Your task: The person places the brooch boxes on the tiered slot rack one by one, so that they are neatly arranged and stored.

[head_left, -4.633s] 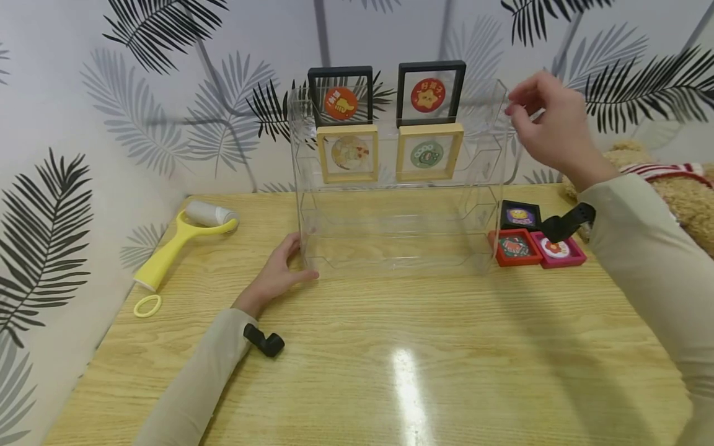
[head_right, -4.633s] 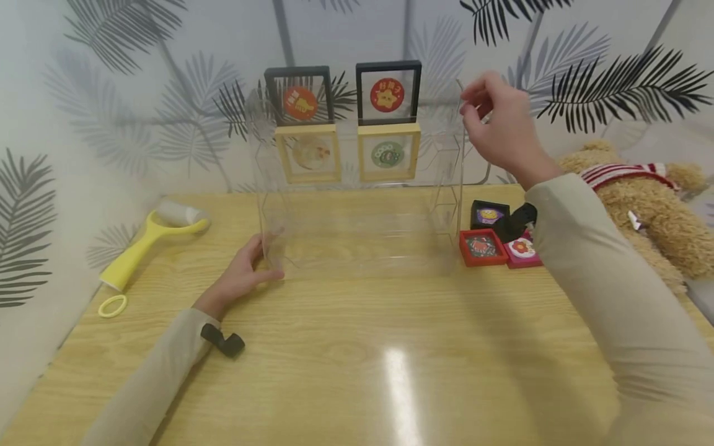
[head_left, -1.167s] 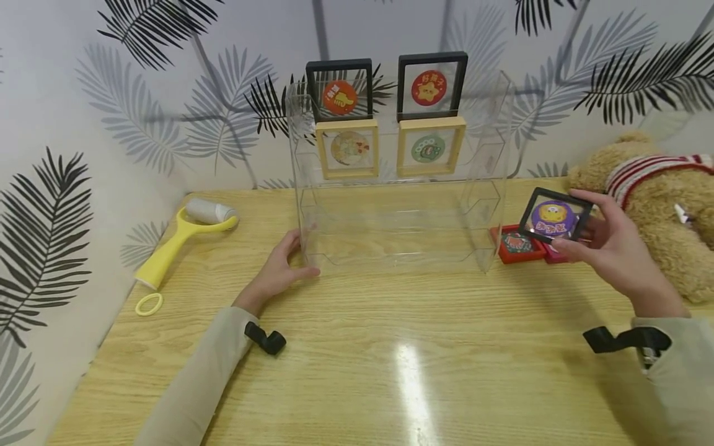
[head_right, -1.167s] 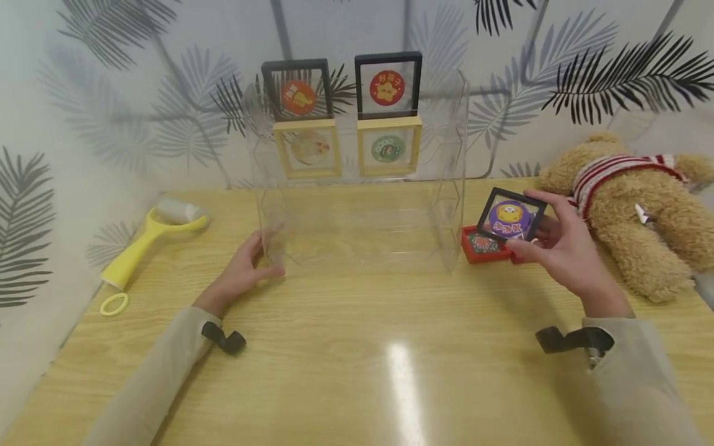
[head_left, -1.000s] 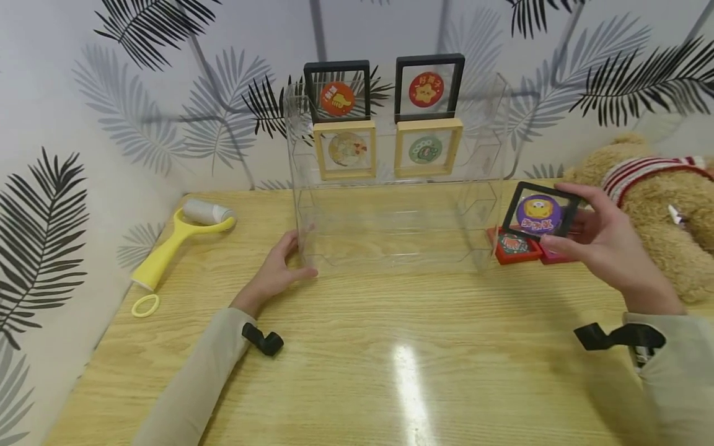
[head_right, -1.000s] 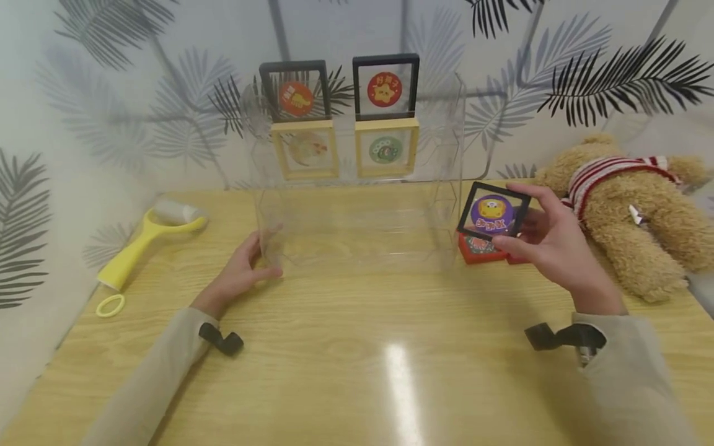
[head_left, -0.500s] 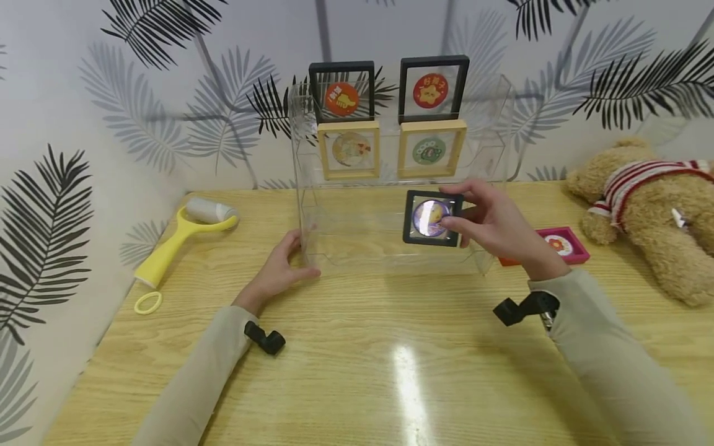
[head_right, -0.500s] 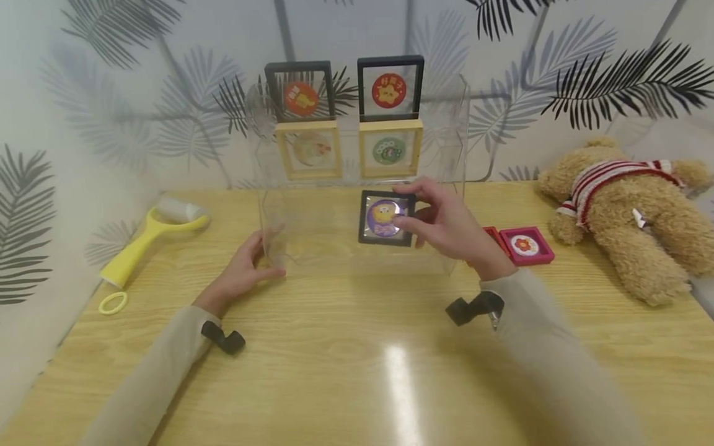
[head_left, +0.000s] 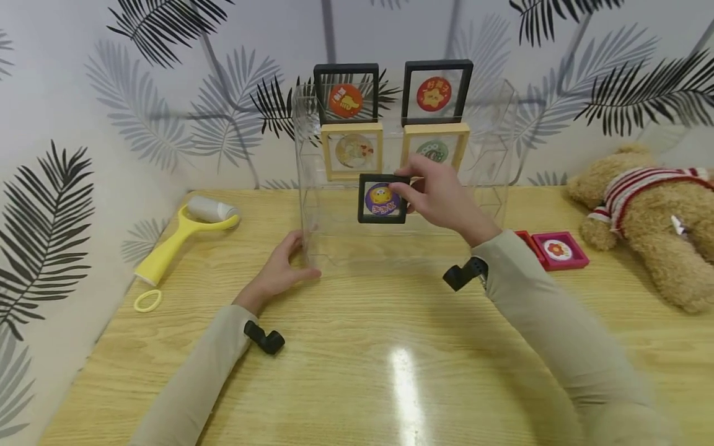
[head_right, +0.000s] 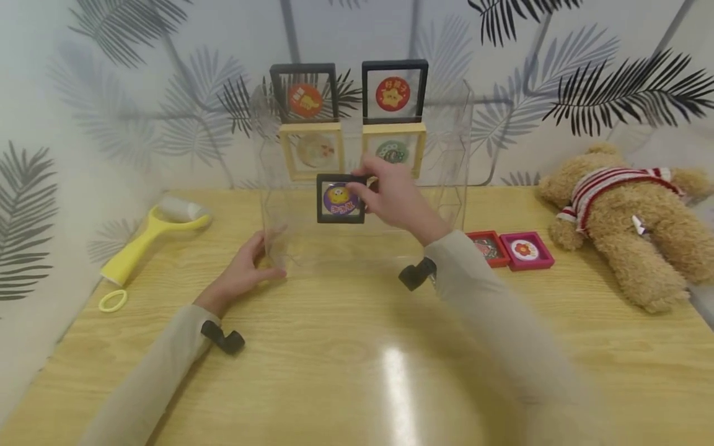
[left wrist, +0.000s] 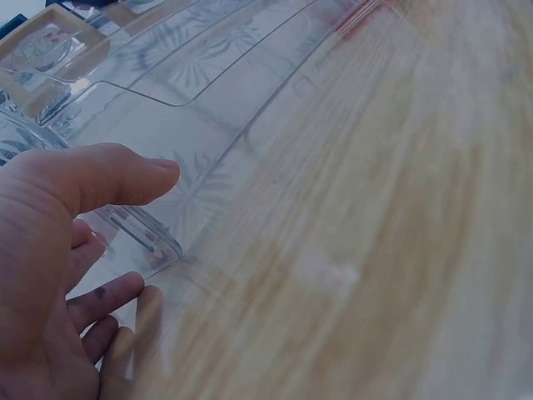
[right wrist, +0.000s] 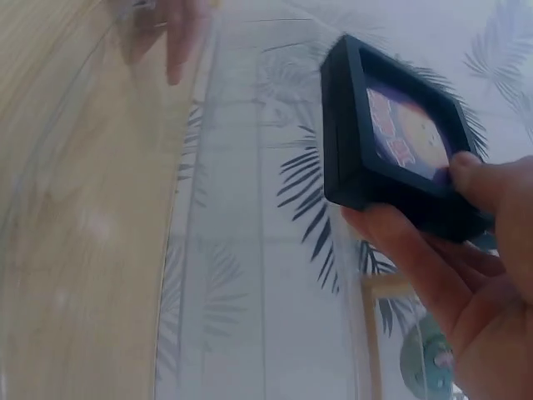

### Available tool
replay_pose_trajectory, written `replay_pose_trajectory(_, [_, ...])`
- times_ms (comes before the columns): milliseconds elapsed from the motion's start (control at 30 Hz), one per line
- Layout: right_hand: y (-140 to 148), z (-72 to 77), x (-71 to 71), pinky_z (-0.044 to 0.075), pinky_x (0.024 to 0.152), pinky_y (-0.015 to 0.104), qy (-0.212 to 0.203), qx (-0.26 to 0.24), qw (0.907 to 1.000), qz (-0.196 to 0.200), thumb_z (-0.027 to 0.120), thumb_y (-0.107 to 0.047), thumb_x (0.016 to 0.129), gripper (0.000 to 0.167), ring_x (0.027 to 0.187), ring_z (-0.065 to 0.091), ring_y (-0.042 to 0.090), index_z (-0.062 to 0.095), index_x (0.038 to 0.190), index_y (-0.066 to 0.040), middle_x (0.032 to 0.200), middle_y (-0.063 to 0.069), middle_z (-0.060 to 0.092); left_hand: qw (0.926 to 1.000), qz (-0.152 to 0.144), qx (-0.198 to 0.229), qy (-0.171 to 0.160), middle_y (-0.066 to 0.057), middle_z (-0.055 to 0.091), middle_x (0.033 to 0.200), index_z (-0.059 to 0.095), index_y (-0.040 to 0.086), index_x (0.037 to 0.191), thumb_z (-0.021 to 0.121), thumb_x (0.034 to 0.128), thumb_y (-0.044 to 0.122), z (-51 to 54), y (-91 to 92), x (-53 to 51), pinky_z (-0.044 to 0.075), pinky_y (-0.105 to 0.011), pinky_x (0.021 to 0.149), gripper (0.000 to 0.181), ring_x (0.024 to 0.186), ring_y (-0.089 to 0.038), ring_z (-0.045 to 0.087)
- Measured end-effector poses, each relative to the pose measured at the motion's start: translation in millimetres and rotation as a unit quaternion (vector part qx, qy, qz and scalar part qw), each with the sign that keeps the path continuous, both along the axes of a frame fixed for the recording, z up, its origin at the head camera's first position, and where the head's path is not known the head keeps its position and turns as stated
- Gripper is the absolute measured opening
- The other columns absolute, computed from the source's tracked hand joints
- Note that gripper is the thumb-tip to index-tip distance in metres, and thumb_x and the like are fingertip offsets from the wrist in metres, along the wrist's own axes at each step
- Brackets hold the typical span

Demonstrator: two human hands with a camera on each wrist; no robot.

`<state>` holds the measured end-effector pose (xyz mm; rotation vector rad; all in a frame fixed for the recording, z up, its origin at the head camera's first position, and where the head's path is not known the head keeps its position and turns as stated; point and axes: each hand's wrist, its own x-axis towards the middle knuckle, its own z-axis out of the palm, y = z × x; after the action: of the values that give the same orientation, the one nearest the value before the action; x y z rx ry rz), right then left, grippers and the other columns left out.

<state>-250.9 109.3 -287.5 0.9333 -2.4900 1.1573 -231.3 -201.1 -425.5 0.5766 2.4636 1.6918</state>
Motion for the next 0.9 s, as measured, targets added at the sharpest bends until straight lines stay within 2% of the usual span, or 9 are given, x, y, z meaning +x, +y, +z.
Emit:
replay_pose_trajectory(167, [-19, -11.9, -7.9, 0.057, 0.061, 0.035, 0.101, 0.018, 0.9938, -0.043, 0.07, -0.01, 0.087, 0.017, 0.074, 0.071, 0.026, 0.057, 0.086, -0.001, 0.089, 0.015, 0.066, 1.0, 0.0, -0.002, 0.003, -0.022, 0.042, 0.147, 0.035, -0.001, 0.141, 0.076, 0.0767, -0.002, -0.3, -0.2, -0.8, 0.018, -0.05, 0.118, 0.076, 0.14, -0.036, 0.032])
replay_pose_trajectory(300, [-30, -24.4, -9.9, 0.058, 0.063, 0.036, 0.189, 0.0, 0.9801, -0.061, 0.073, -0.006, 0.084, 0.016, 0.075, 0.068, 0.028, 0.059, 0.084, 0.002, 0.085, 0.017, 0.063, 1.0, -0.005, 0.004, 0.005, -0.023, 0.042, 0.147, 0.035, -0.003, 0.138, 0.076, 0.0766, -0.003, -0.9, 2.1, -1.4, 0.018, -0.051, 0.117, 0.074, 0.14, -0.037, 0.033])
replay_pose_trajectory(400, [-37, -32.3, -7.0, 0.057, 0.063, 0.034, 0.238, -0.005, 0.9695, -0.061, 0.074, -0.004, 0.083, 0.015, 0.076, 0.066, 0.028, 0.06, 0.085, 0.003, 0.088, 0.018, 0.06, 1.0, -0.006, 0.004, 0.006, -0.023, 0.043, 0.146, 0.036, -0.004, 0.138, 0.075, 0.0769, -0.004, -1.3, 2.6, -1.3, 0.019, -0.051, 0.117, 0.073, 0.139, -0.038, 0.034])
replay_pose_trajectory(533, [-43, -38.2, -3.0, 0.054, 0.061, 0.033, 0.247, 0.015, 0.9676, -0.052, 0.073, -0.003, 0.083, 0.013, 0.075, 0.063, 0.027, 0.061, 0.086, 0.001, 0.089, 0.016, 0.057, 0.9999, -0.006, 0.004, 0.009, -0.024, 0.043, 0.146, 0.035, -0.004, 0.137, 0.075, 0.0767, -0.004, -0.2, 2.1, -0.8, 0.02, -0.052, 0.116, 0.073, 0.138, -0.039, 0.035])
replay_pose_trajectory(667, [-43, -43.1, -4.3, 0.055, 0.06, 0.031, 0.229, 0.014, 0.9728, -0.034, 0.073, -0.002, 0.083, 0.012, 0.076, 0.064, 0.025, 0.063, 0.09, 0.002, 0.09, 0.015, 0.058, 0.9999, -0.007, 0.005, 0.008, -0.024, 0.043, 0.145, 0.035, -0.004, 0.138, 0.075, 0.0769, -0.003, 0.4, 2.6, -1.0, 0.019, -0.052, 0.116, 0.073, 0.138, -0.039, 0.034])
replay_pose_trajectory(900, [-33, -47.7, 2.8, 0.056, 0.068, 0.035, 0.186, 0.009, 0.9822, -0.021, 0.07, -0.002, 0.084, 0.029, 0.089, 0.062, 0.029, 0.063, 0.112, 0.003, 0.11, 0.018, 0.061, 1.0, 0.0, 0.0, 0.004, -0.024, 0.042, 0.146, 0.034, -0.003, 0.14, 0.075, 0.0772, -0.003, 0.4, -0.7, 0.2, 0.019, -0.051, 0.117, 0.074, 0.139, -0.038, 0.033])
